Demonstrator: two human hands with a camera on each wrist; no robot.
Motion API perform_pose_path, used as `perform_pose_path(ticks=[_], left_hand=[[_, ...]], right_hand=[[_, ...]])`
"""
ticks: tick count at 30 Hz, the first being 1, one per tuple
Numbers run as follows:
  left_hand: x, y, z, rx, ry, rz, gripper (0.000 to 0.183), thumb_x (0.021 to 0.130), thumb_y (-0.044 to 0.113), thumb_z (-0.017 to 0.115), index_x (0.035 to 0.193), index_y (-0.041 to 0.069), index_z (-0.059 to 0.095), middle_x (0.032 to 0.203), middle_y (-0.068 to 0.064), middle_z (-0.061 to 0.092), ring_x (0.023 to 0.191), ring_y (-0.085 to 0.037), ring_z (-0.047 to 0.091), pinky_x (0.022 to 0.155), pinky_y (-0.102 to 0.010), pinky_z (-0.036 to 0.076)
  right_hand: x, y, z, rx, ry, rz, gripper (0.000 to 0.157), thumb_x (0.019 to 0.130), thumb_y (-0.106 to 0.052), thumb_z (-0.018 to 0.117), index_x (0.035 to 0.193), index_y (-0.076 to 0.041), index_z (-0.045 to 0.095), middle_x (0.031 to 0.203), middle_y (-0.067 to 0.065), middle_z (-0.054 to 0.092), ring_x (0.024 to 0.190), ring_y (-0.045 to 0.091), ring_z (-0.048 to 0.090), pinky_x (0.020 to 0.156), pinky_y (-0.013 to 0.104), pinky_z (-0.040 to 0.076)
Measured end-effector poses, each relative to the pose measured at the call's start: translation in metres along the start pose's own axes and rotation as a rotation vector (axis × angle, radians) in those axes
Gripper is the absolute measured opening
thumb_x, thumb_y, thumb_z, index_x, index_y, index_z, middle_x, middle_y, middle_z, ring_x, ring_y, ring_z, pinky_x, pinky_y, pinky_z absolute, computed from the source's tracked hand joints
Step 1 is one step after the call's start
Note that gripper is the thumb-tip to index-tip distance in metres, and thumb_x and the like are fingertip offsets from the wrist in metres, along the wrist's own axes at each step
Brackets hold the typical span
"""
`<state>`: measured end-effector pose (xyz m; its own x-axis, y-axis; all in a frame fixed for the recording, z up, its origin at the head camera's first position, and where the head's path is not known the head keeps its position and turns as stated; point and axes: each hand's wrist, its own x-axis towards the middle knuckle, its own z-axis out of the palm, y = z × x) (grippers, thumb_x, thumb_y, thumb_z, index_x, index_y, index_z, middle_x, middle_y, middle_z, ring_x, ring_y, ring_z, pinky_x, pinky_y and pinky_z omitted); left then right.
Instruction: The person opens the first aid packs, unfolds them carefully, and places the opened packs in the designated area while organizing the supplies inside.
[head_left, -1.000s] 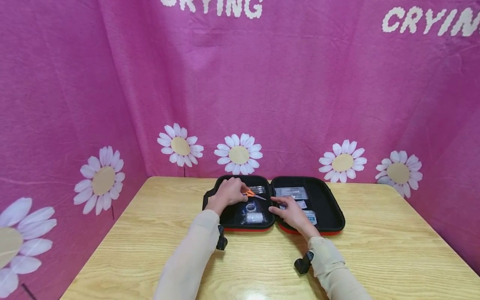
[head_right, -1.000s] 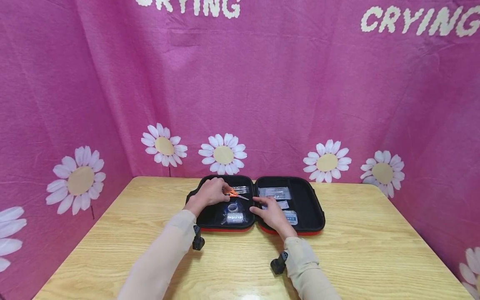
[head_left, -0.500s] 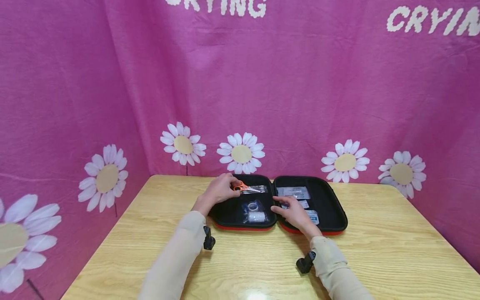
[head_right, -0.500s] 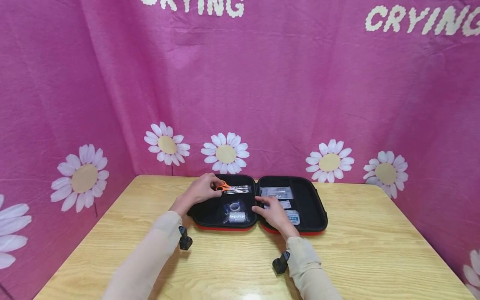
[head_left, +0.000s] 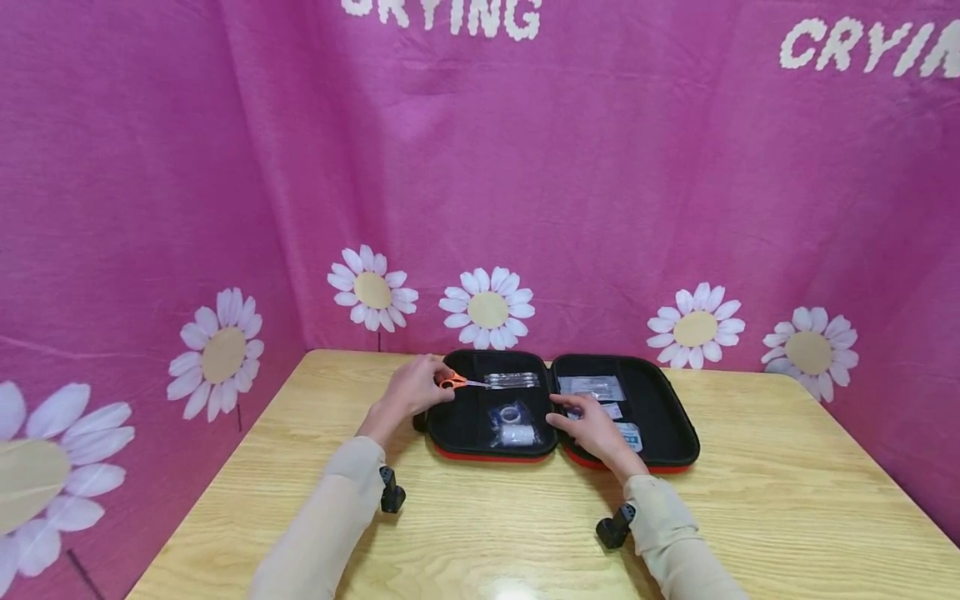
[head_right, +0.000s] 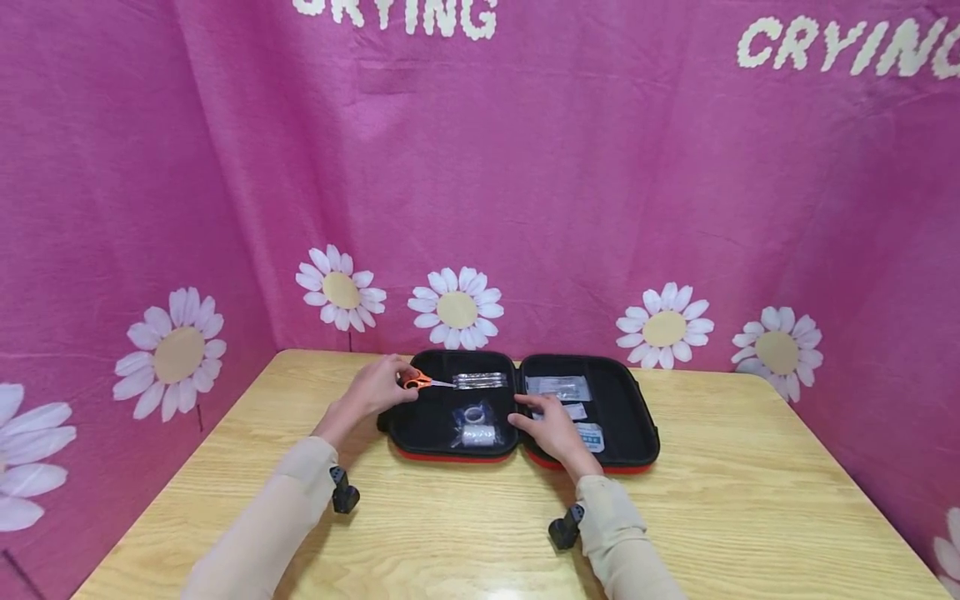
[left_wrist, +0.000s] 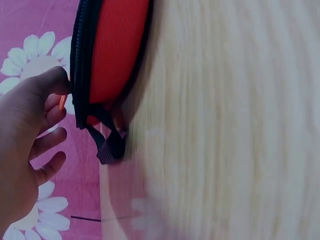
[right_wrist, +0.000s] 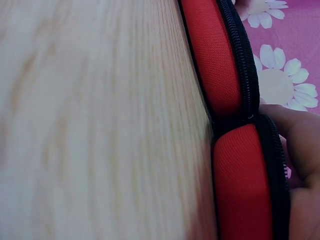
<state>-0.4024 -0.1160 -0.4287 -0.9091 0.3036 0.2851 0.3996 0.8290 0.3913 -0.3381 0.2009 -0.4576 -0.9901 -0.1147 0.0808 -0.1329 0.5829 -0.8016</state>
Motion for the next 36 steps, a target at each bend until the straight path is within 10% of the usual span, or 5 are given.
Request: perform_pose_path(ticks=[12, 36], left_hand=[[-0.001, 0.001, -0.010, 0.206, -0.068, -0.020, 0.030, 0.079, 0.031, 0.080, 0.101, 0.011, 0.077, 0.092, -0.001, 0.070, 0.076, -0.014, 0.056, 0.070, -0.031, 0.047], [0.010, 0.031, 0.014, 0.278, -0.180, 0.000, 0.026, 0.084, 0.034, 0.077, 0.104, 0.017, 0.079, 0.096, 0.003, 0.074, 0.094, -0.021, 0.061, 0.091, -0.042, 0.040]], right_hand=[[0.001, 0.003, -0.003, -0.013, 0.000, -0.004, 0.050, 0.094, -0.026, 0.069, 0.139, -0.008, 0.058, 0.134, 0.021, 0.051, 0.109, 0.030, 0.056, 0.066, 0.029, 0.051], [-0.001, 0.001, -0.002, -0.010, -0.010, -0.010, 0.049, 0.095, -0.025, 0.068, 0.139, -0.007, 0.058, 0.140, 0.022, 0.048, 0.114, 0.032, 0.057, 0.067, 0.029, 0.052]])
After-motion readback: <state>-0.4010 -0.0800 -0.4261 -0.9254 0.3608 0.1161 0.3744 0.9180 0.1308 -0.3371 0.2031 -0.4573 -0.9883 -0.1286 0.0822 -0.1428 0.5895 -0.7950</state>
